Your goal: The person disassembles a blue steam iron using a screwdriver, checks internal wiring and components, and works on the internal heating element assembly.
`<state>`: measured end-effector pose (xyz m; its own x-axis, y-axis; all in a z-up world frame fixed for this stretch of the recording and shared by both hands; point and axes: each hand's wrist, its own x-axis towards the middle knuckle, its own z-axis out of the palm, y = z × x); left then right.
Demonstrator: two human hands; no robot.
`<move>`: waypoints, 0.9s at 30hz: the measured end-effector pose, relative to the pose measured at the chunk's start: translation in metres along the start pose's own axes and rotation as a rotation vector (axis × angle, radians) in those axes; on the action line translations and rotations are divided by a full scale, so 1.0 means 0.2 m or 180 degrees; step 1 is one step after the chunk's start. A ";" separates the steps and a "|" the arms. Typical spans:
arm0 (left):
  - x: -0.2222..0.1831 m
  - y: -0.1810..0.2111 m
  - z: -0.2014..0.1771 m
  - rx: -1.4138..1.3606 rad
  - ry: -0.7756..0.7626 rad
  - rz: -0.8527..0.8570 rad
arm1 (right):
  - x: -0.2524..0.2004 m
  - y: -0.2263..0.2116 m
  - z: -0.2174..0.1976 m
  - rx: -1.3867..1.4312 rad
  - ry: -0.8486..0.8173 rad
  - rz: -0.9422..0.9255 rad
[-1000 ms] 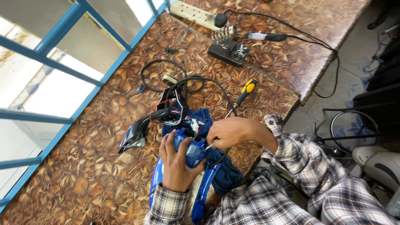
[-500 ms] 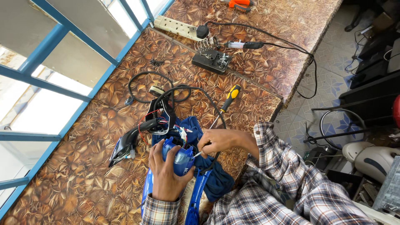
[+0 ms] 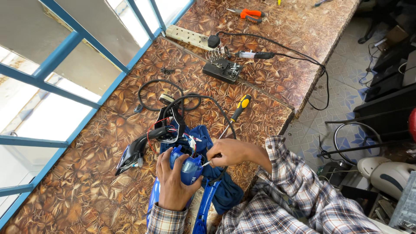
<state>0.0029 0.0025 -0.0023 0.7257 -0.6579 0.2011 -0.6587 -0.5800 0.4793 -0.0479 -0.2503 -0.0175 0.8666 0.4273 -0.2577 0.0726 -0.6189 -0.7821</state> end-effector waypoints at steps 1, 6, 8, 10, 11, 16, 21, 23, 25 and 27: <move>0.00 -0.01 -0.01 0.0006 0.0018 -0.0002 | -0.03 -0.06 -0.02 -0.0015 -0.0001 -0.0012; 0.03 0.01 -0.09 -0.0530 -0.0385 -0.0058 | -0.15 -0.32 -0.09 -0.0711 0.0430 0.0262; 0.05 0.05 -0.15 -0.0749 -0.0646 -0.0311 | -0.19 -0.37 -0.11 -0.0861 0.0405 0.0218; 0.08 0.06 -0.17 -0.0978 -0.0916 -0.0564 | -0.23 -0.40 -0.11 -0.1007 0.0373 0.0185; 0.08 0.05 -0.17 -0.1050 -0.1024 -0.0508 | -0.24 -0.40 -0.11 -0.1125 0.0353 0.0144; 0.14 0.00 -0.16 -0.1209 -0.1265 -0.0134 | -0.27 -0.42 -0.14 -0.0877 0.0216 0.0189; 0.19 -0.05 -0.16 -0.1228 -0.1531 0.0205 | -0.27 -0.40 -0.14 -0.0629 0.0347 0.0149; 0.22 -0.05 -0.19 -0.1253 -0.1656 0.0202 | -0.28 -0.41 -0.15 -0.0634 0.0446 0.0130; 0.23 -0.06 -0.20 -0.1277 -0.1770 0.0189 | -0.28 -0.39 -0.15 -0.0643 0.0535 0.0099; 0.22 -0.07 -0.19 -0.1317 -0.1684 0.0330 | -0.27 -0.34 -0.13 -0.0632 0.0491 0.0339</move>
<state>0.0518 -0.0006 0.0316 0.3986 -0.9078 -0.1309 -0.5131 -0.3390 0.7886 -0.0859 -0.2479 0.0646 0.9384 0.2567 -0.2312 0.0590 -0.7786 -0.6248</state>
